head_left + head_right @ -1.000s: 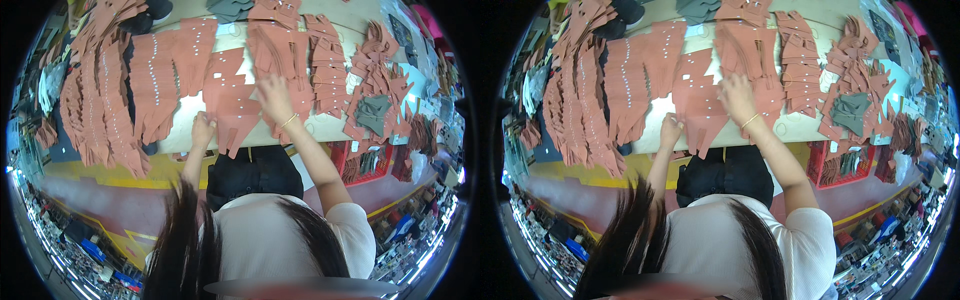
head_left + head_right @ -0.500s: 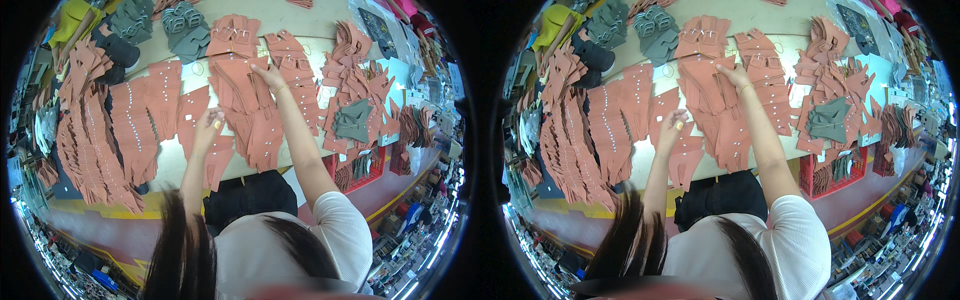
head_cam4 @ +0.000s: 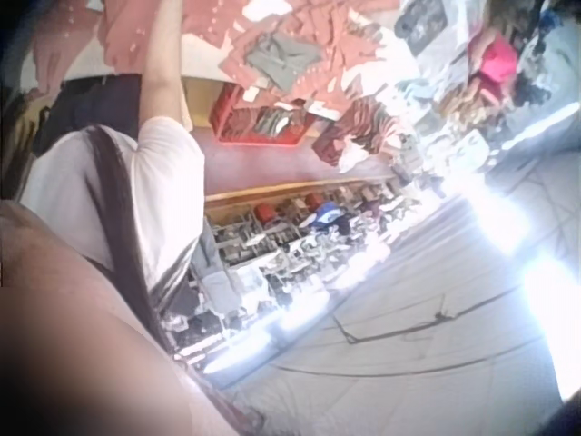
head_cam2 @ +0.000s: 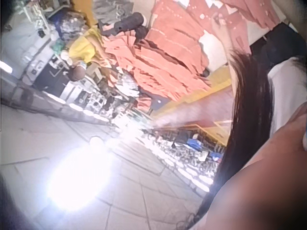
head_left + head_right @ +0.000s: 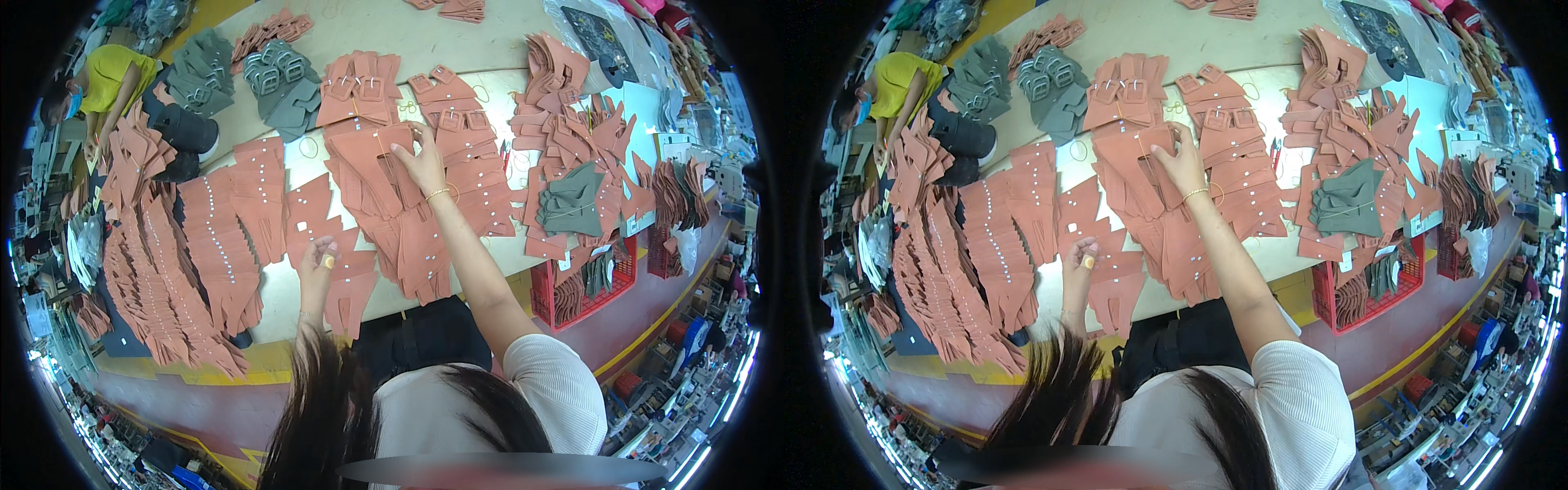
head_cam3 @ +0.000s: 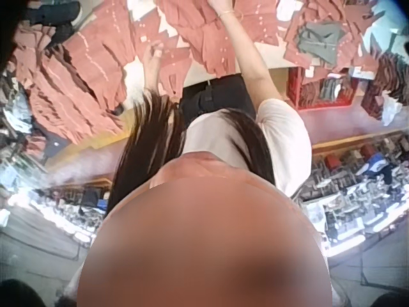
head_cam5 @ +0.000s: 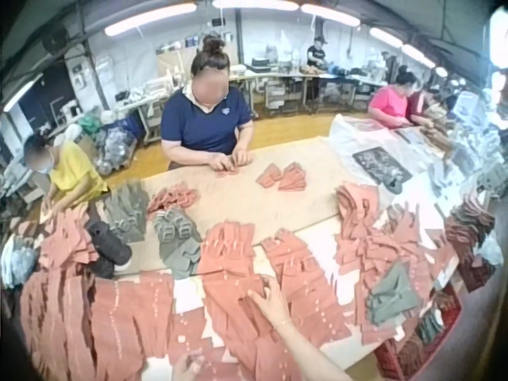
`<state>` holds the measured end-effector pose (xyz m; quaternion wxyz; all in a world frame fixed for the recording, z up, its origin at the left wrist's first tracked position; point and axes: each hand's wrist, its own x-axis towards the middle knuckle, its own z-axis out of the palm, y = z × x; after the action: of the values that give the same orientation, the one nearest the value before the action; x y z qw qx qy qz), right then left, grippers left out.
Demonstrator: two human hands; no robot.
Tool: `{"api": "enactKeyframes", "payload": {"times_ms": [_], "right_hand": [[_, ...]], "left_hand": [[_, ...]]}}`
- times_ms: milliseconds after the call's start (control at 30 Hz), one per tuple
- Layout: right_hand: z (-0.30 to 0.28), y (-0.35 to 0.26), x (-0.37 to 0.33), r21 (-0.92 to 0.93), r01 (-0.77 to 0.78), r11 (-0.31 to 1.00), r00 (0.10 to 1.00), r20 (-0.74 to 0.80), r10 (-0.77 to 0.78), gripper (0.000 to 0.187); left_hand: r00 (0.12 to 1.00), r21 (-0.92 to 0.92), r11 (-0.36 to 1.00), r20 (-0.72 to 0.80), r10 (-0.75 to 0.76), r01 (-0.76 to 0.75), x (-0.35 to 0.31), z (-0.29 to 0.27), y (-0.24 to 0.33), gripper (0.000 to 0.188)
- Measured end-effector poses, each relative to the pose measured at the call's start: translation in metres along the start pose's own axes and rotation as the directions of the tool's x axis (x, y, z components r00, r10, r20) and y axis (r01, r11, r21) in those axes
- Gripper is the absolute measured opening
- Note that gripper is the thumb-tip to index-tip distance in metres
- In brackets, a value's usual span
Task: The person sorts and stacks pink fabric pieces on a table. They repeatedly pick up pieces, align them, and place them into neat piles while occasionally moving other stacks aside to reach the work area.
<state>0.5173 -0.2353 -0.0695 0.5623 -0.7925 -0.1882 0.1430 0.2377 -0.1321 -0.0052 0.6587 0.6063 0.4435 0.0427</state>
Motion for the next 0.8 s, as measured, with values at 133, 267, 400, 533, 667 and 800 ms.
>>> {"api": "enactKeyframes", "payload": {"times_ms": [133, 267, 400, 533, 667, 800], "right_hand": [[-0.001, -0.027, -0.005, -0.161, 0.030, 0.986, 0.997, -0.065, -0.041, 0.063], [0.004, -0.056, -0.013, -0.547, 0.188, 0.816, 0.943, -0.132, -0.305, 0.055], [0.014, -0.066, 0.032, -0.624, 0.357, 0.695, 0.919, 0.368, -0.141, 0.064], [0.024, -0.062, 0.088, -0.706, 0.415, 0.574, 0.748, 0.624, 0.226, 0.085], [0.012, -0.061, 0.114, -0.541, 0.558, 0.629, 0.518, 0.819, 0.246, 0.092], [0.014, -0.063, 0.117, -0.542, 0.593, 0.595, 0.477, 0.832, 0.282, 0.110]], "left_hand": [[1.000, 0.015, 1.000, 0.001, -0.007, 0.007, 0.002, 0.005, 0.007, 0.033], [1.000, 0.013, 1.000, 0.012, 0.027, -0.028, 0.006, 0.008, 0.018, 0.033], [0.992, 0.003, 0.993, 0.028, 0.121, -0.122, 0.016, 0.009, 0.033, 0.034], [0.992, -0.034, 0.993, 0.039, 0.118, -0.116, 0.007, 0.003, 0.034, 0.035], [0.999, -0.014, 0.999, 0.021, 0.046, -0.046, -0.019, -0.015, 0.009, 0.032], [0.998, -0.026, 0.998, -0.032, 0.062, -0.063, -0.045, -0.041, -0.021, 0.032]]}}
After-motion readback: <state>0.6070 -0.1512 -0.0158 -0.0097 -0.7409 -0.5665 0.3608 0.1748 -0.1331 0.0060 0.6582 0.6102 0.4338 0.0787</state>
